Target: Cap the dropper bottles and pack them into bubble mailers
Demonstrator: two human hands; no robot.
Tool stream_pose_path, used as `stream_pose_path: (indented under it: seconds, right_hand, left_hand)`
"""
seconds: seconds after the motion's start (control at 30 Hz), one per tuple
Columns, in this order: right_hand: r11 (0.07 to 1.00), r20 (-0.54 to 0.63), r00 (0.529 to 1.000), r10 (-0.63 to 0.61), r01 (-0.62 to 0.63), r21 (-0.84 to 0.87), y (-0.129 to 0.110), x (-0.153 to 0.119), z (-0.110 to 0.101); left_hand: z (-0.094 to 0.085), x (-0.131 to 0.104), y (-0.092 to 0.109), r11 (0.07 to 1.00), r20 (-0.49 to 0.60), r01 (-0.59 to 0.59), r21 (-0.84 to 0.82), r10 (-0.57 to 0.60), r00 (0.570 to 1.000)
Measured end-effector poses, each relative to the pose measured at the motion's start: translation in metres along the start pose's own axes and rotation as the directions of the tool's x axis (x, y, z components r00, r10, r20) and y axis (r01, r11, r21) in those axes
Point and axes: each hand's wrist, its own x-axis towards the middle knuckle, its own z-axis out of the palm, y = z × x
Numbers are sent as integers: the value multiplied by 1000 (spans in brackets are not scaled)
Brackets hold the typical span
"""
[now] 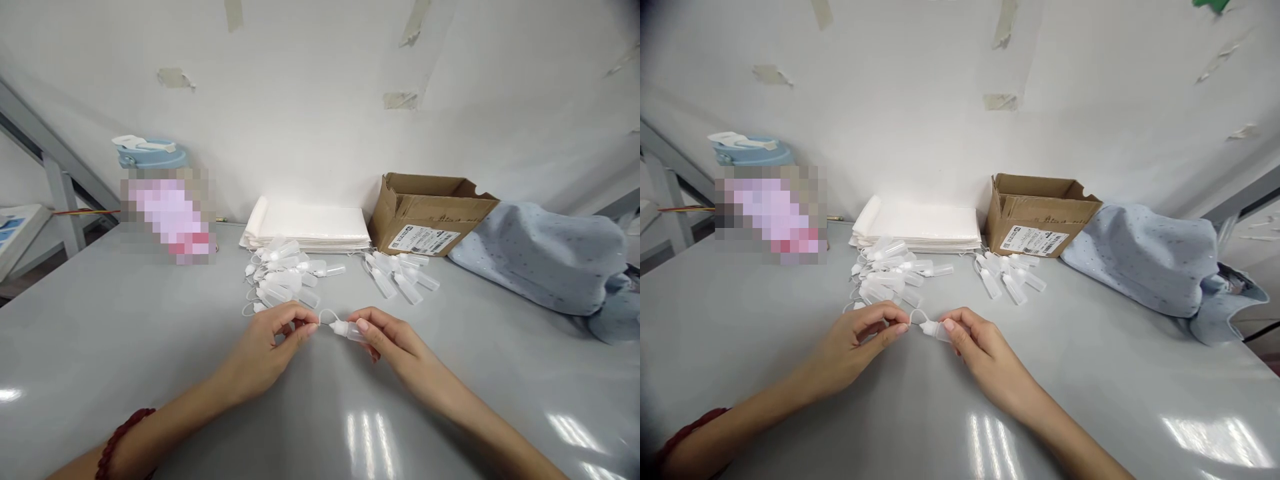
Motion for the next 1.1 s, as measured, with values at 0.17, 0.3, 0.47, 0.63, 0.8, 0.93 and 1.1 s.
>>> stream_pose_path:
  seconds: [0.17, 0.3, 0.47, 0.63, 0.8, 0.93, 1.1]
  right_hand:
    - [1000, 5, 1000, 1, -1, 3, -3, -1, 1]
    - [1000, 10, 1000, 2, -2, 8, -4, -1, 1]
    - [1000, 15, 1000, 11, -11, 6, -3, -2, 2]
    - [998, 7, 1000, -6, 6, -55, -3, -2, 3]
    - [997, 9, 1000, -23, 24, -75, -1, -2, 6]
    - [998, 20, 1000, -18, 19, -63, 1, -2, 9]
    - [999, 20, 1000, -9, 9, -39, 2, -1, 13]
  left_hand:
    - [0, 0, 0, 1000, -17, 9, 7, -9, 1000]
    - [0, 0, 0, 1000, -19, -7, 1, 7, 1000]
    - [0, 0, 1, 1000, -13, -6, 13, 6, 1000]
    - [1, -1, -1, 999, -2, -36, 5, 36, 999]
    - [3, -2, -3, 997, -5, -74, 11, 74, 997]
    - [4, -2, -2, 993, -21, -113, 22, 113, 993]
    - [6, -2, -3, 988, -26, -151, 24, 152, 988]
